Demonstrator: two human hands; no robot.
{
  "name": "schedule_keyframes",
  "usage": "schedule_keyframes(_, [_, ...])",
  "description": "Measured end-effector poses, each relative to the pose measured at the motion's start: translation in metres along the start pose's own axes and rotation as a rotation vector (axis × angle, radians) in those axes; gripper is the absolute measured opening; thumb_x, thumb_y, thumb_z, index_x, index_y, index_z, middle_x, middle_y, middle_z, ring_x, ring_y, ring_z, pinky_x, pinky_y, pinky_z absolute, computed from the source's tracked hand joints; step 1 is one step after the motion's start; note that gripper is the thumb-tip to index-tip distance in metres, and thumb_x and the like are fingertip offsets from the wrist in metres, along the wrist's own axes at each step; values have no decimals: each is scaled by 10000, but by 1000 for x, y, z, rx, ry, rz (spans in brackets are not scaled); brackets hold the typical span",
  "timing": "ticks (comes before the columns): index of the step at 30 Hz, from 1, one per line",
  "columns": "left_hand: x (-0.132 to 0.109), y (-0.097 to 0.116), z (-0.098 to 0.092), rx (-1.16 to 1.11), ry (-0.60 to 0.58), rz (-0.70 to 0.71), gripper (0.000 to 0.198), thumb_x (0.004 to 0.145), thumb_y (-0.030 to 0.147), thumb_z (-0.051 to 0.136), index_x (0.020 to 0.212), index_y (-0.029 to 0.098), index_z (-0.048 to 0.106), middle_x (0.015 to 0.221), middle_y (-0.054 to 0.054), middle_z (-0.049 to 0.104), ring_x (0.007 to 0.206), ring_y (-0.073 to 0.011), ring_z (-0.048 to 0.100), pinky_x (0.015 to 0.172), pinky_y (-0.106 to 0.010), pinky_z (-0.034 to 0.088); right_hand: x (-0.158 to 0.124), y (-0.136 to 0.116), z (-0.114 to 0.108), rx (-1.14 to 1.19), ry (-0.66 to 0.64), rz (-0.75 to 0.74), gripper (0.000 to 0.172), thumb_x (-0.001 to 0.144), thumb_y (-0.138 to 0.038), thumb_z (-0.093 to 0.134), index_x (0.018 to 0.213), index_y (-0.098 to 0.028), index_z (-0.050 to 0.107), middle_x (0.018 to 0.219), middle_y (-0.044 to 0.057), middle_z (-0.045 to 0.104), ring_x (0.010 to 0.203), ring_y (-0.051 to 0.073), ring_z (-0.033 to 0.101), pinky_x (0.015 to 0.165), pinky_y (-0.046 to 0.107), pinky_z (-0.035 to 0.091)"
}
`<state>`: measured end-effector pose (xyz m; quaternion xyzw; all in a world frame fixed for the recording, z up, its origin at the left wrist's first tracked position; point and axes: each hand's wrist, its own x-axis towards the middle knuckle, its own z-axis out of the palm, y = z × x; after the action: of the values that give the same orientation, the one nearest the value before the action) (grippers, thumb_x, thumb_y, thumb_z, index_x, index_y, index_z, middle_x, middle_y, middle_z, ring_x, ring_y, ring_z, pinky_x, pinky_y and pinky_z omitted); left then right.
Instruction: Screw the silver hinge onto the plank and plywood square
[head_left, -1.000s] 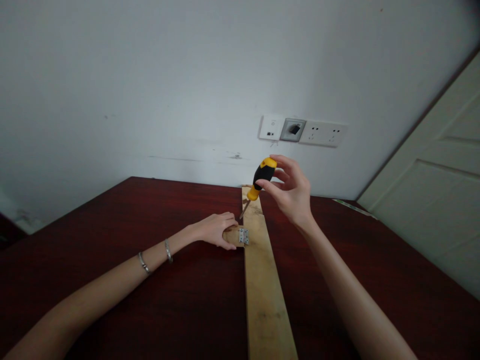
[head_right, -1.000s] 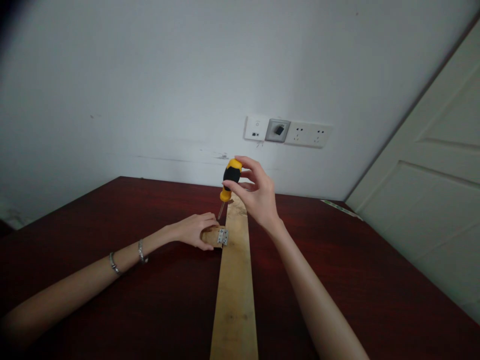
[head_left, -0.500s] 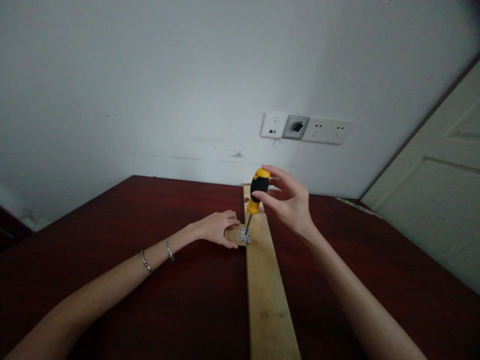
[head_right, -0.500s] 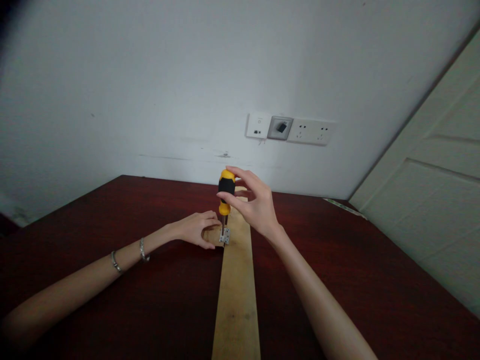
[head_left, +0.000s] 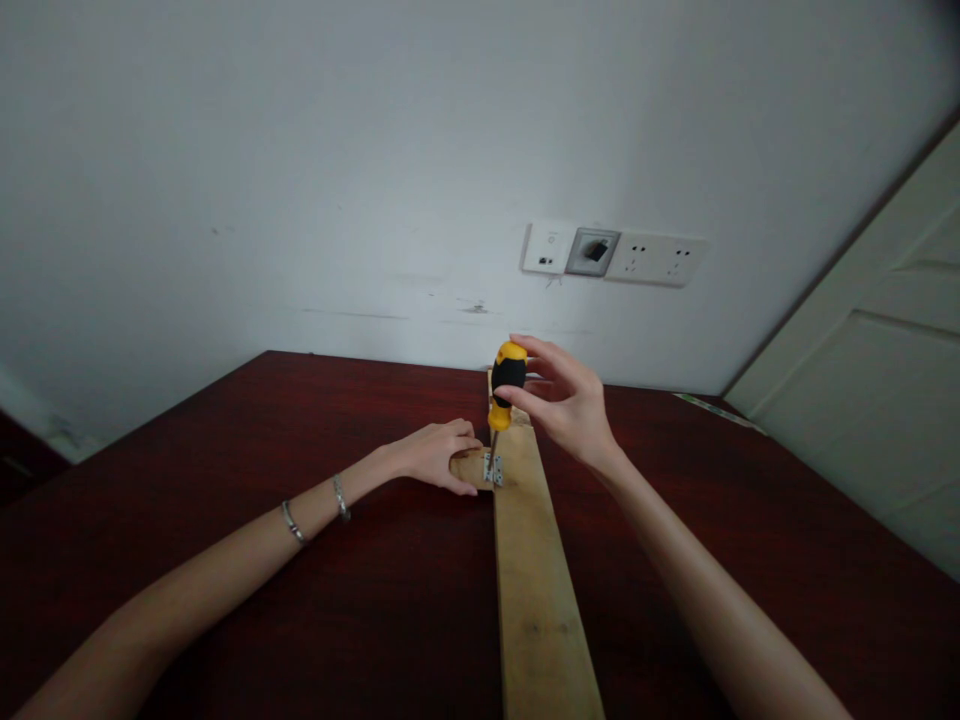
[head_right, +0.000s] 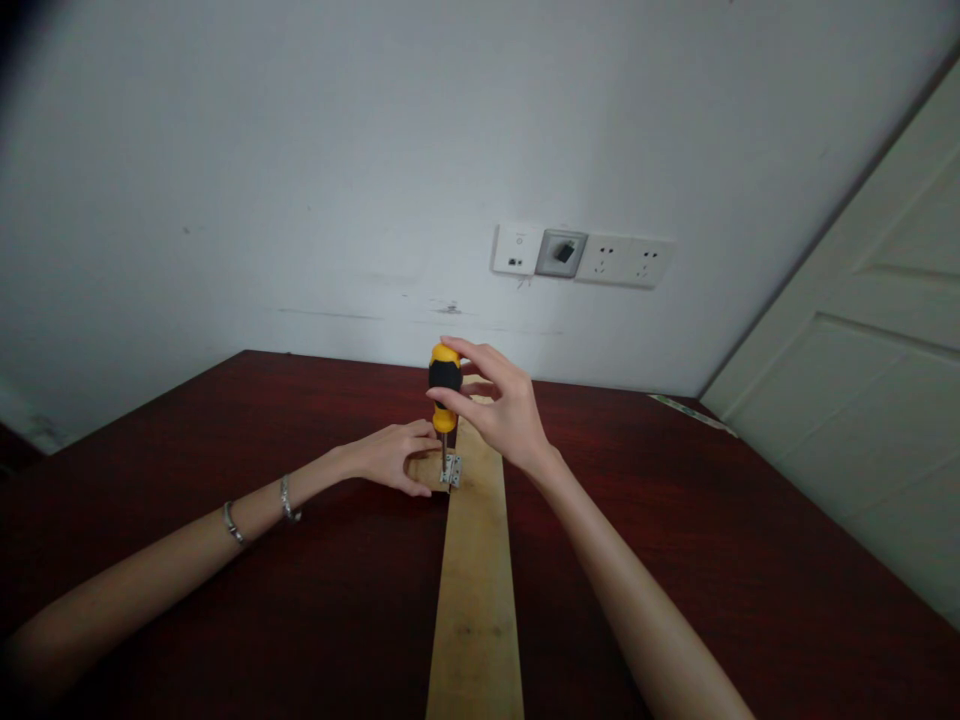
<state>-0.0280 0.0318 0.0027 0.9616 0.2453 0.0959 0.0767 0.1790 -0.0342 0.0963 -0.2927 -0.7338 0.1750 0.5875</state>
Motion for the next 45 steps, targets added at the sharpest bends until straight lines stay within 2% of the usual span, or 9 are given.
schedule_keyframes(25, [1, -5, 4, -17, 24, 34, 677, 682, 593, 706, 1220, 200, 591, 1185, -112, 565, 1080, -297, 551, 889, -389, 459, -1, 5, 0, -54, -17, 10, 519, 731, -372, 749, 1228, -315, 611, 1223, 43, 608, 940, 187, 640, 703, 326, 621])
schedule_keyframes(45, [2, -4, 2, 10, 1, 46, 686, 706, 628, 662, 1218, 178, 590, 1172, -115, 554, 1091, -299, 536, 893, -364, 445, -3, 2, -1, 7, -73, -16, 497, 736, -315, 756, 1212, -321, 615, 1202, 39, 617, 941, 184, 640, 697, 314, 615])
